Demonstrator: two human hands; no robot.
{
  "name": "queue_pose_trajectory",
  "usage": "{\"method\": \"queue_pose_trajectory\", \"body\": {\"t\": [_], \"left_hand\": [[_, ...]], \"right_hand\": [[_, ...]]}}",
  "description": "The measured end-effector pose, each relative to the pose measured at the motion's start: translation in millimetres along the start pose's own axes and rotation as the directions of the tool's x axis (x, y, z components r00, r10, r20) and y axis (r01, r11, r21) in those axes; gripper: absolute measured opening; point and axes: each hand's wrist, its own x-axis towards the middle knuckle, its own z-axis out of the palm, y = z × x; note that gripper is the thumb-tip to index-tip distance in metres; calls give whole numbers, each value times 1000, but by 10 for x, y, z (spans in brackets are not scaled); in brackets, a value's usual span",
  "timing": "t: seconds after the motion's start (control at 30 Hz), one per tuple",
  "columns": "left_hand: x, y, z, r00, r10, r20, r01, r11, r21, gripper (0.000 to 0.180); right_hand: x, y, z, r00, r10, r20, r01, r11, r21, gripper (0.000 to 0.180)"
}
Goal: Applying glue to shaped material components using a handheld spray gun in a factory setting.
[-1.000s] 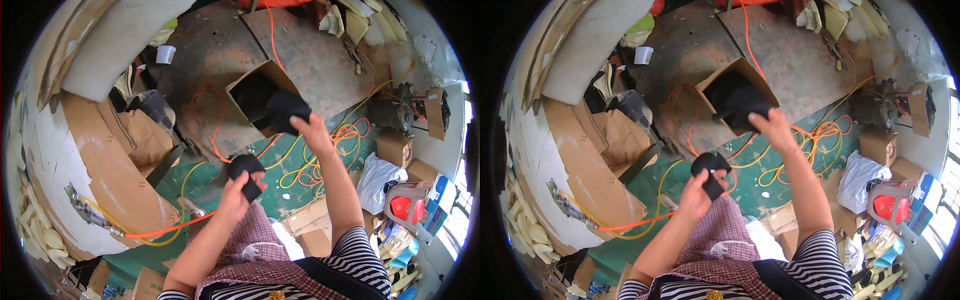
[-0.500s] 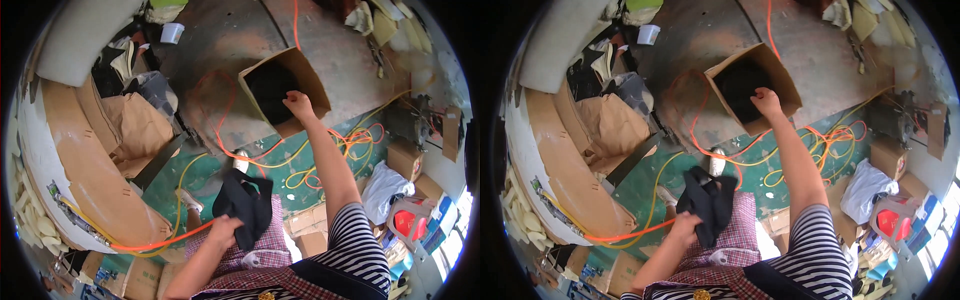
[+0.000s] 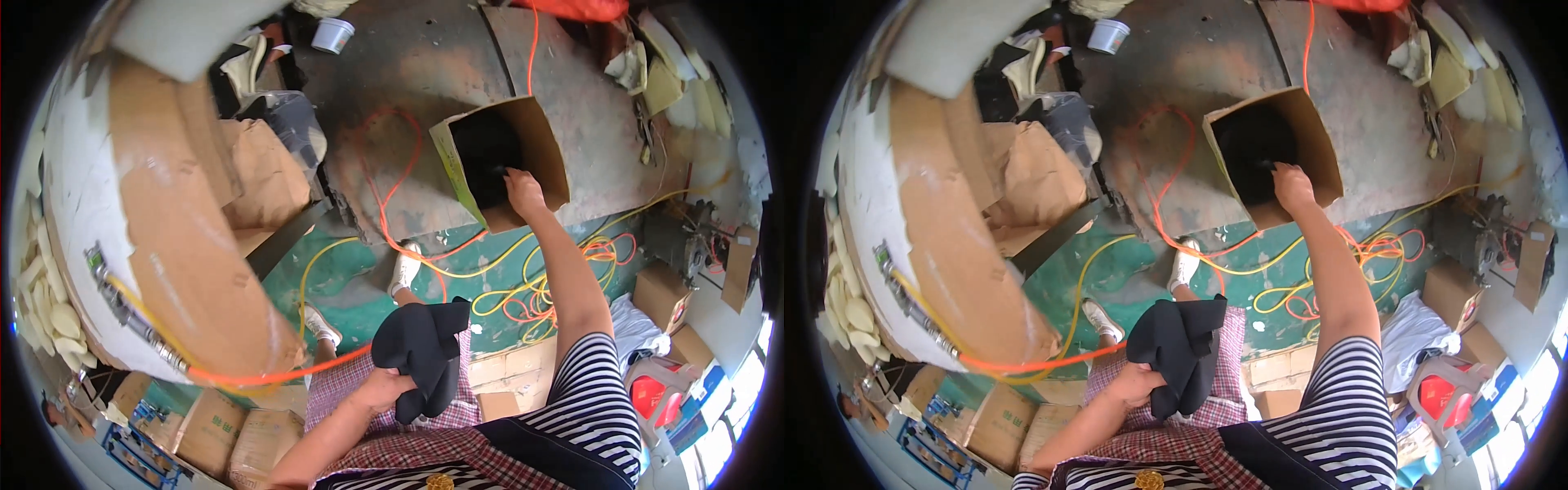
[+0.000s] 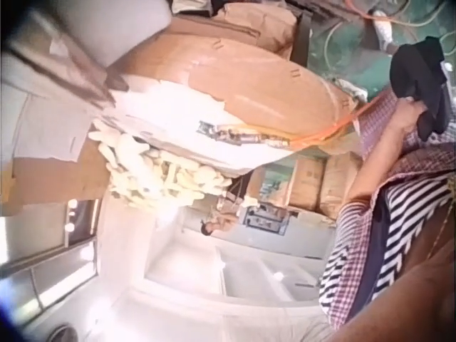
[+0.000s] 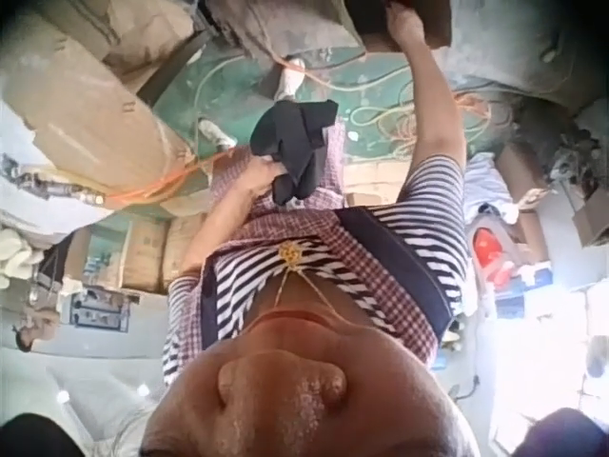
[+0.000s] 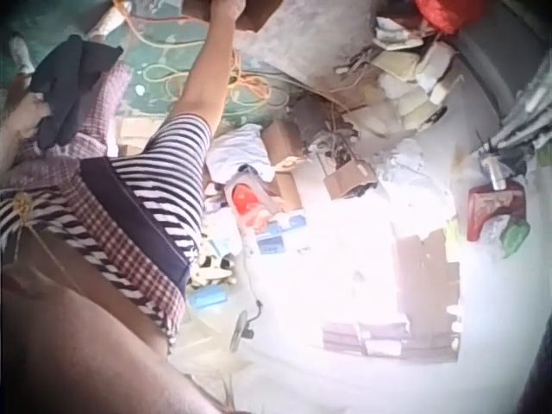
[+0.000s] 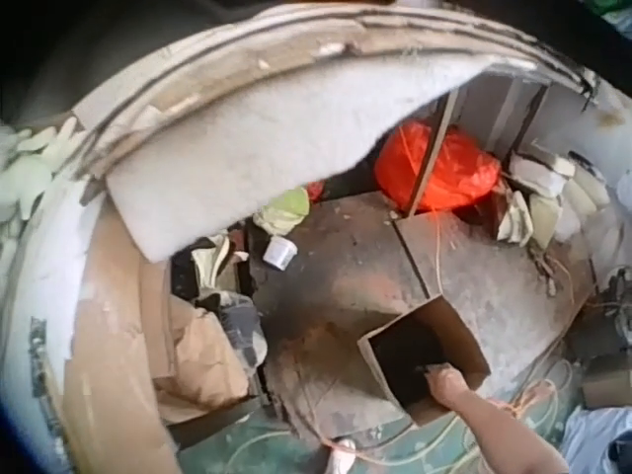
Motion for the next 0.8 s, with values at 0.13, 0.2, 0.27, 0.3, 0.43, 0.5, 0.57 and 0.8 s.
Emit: {"method": "queue_pose_trajectory", "body": {"t": [0.13,0.2,0.27,0.3,0.43,0.5,0.57,0.8], "left_hand": [[-400,202,74,999,-8,42,-5,951,308,48],[-673,306,181,969,192,157,-245,843,479,50],[-1066,532,238,942,290,171,-336,838,431,53],[-1279,616,233,920,304,249,-382,840,385,56],[-2177,926,-45,852,482,205,-523,760,385,63],[-2577,1089,-362,790,593,156,-602,703,378,62],[-3073,1247,-660,780,623,54,-597,715,364,56],[-5048,2040,-2114,342,921,-184,-763,387,518,40]], "right_hand": [[-339,-130,-738,959,225,-174,-125,882,455,26],[-491,-358,-1193,935,347,-70,-251,790,559,30],[-645,-836,-1575,948,318,-14,-169,540,824,21],[-735,-1159,-1869,953,302,27,-194,540,819,16],[-1015,-2528,-2689,998,55,9,-30,392,920,19],[-1065,-3261,-2902,991,-130,-35,64,233,970,26],[-1081,-3974,-2977,946,-318,-56,143,259,955,34],[-1079,-7088,-2806,655,-755,-42,177,98,979,43]]}}
